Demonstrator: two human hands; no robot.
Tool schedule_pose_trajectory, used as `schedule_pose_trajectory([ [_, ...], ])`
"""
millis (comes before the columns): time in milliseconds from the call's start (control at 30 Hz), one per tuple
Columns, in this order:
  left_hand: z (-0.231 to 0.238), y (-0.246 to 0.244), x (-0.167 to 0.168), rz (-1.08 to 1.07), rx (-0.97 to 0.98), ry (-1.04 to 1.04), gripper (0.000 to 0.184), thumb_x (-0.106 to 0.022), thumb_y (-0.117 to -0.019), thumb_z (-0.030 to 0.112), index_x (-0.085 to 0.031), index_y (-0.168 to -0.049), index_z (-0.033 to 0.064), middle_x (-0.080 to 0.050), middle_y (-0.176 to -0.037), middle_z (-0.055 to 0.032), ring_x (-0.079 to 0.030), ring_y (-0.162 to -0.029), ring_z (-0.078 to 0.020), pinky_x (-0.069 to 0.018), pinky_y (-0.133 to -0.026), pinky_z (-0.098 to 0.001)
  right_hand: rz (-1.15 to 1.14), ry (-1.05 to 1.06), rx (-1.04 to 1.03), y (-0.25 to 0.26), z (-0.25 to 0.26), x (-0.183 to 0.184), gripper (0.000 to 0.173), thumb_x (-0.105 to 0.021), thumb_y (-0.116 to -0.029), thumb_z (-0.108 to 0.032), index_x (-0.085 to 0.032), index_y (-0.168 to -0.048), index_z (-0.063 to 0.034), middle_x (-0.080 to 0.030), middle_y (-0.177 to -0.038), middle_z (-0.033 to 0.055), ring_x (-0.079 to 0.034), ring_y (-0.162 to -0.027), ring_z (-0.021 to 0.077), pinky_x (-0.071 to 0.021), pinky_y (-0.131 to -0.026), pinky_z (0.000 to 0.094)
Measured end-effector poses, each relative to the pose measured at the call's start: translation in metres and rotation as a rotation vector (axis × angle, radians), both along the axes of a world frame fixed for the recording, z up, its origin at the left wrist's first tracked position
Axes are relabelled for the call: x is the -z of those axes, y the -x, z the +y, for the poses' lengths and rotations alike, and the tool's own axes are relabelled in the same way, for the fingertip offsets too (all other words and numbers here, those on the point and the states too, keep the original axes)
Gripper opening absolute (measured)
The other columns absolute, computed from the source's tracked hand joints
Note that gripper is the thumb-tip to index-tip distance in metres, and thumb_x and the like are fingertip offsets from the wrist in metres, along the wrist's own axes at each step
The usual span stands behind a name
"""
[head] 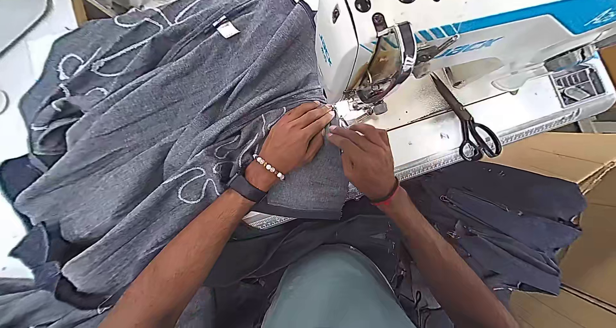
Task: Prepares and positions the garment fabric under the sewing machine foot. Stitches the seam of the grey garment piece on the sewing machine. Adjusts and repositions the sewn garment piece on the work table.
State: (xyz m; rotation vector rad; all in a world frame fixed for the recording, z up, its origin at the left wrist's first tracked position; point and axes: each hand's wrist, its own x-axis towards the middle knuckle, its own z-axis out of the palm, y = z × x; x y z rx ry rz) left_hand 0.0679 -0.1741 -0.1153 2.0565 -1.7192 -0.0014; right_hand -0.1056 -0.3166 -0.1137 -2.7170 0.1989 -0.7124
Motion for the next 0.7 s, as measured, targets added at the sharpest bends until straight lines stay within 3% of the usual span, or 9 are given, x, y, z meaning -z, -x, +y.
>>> schedule_pose_trajectory([
  [167,0.0,-0.03,0.001,-0.056,0.166,-0.01,0.042,-0.044,-0.105,0.029,-0.063,-0.143,0.0248,-0.056,-0.151,-0.0018,-0.048,-0.143,-0.0243,-0.0388,-0.117,-0.0456,0.018,0.042,0.097,0.006,0.009,0.008,0.034,-0.055,-0.0966,-0.013,-0.077,-0.122,-0.0229,-0.071,-0.131,-0.0063,-0.062,-0.122,0.0191,-0.044,-0.098,0.0433],
  [333,-0.005,-0.034,-0.003,-0.12,0.178,-0.012,0.041,-0.047,-0.1026,0.03,-0.065,-0.139,0.0338,-0.062,-0.143,-0.0024,-0.053,-0.134,-0.0272,-0.04,-0.112,-0.0477,-0.059,0.131,0.267,0.005,0.016,0.01,0.025,-0.059,-0.0952,-0.015,-0.081,-0.105,-0.0239,-0.077,-0.117,-0.0096,-0.067,-0.098,0.0149,-0.0431,-0.084,0.0408],
  [433,-0.008,-0.006,-0.008,-0.119,0.051,-0.082,0.043,-0.045,-0.1035,0.044,-0.067,-0.138,0.0302,-0.059,-0.144,-0.0074,-0.051,-0.136,-0.0313,-0.0371,-0.112,-0.0518,-0.081,0.075,0.333,0.006,0.013,0.008,0.022,-0.059,-0.0943,-0.019,-0.08,-0.102,-0.0194,-0.078,-0.109,-0.0052,-0.067,-0.092,0.0181,-0.0448,-0.079,0.0417],
  [500,-0.007,0.025,-0.011,-0.118,-0.089,-0.16,0.055,-0.045,-0.1007,0.058,-0.061,-0.144,0.0272,-0.051,-0.154,-0.0088,-0.043,-0.144,-0.0329,-0.0318,-0.117,-0.0555,-0.002,-0.041,0.417,0.006,0.009,0.004,0.024,-0.062,-0.0955,-0.032,-0.075,-0.105,-0.0141,-0.072,-0.098,0.0035,-0.065,-0.09,0.0251,-0.0487,-0.077,0.0458],
  [567,-0.006,0.042,-0.009,-0.122,-0.197,-0.202,0.066,-0.044,-0.0978,0.065,-0.053,-0.151,0.0278,-0.043,-0.161,-0.0071,-0.035,-0.15,-0.033,-0.021,-0.123,-0.0581,0.136,-0.162,0.439,-0.003,0.002,-0.004,0.028,-0.065,-0.0944,-0.039,-0.072,-0.093,-0.0123,-0.066,-0.102,0.0101,-0.061,-0.096,0.0314,-0.0482,-0.079,0.0496],
  [633,-0.005,0.048,-0.006,-0.095,-0.225,-0.167,0.065,-0.049,-0.0971,0.06,-0.057,-0.148,0.0216,-0.046,-0.159,-0.0073,-0.037,-0.149,-0.0332,-0.0202,-0.123,-0.0595,0.219,-0.214,0.349,-0.014,0.002,-0.021,0.024,-0.068,-0.088,-0.031,-0.067,-0.076,-0.0094,-0.066,-0.103,0.0141,-0.062,-0.098,0.0355,-0.0501,-0.078,0.0526],
  [700,-0.002,0.045,-0.008,-0.062,-0.209,-0.113,0.056,-0.051,-0.0998,0.05,-0.062,-0.143,0.0161,-0.052,-0.154,-0.0068,-0.044,-0.145,-0.0312,-0.0273,-0.122,-0.0577,0.26,-0.266,0.27,-0.02,0.004,-0.039,0.023,-0.071,-0.0851,-0.026,-0.065,-0.072,-0.0082,-0.064,-0.105,0.0157,-0.06,-0.1,0.0363,-0.0499,-0.077,0.053],
])
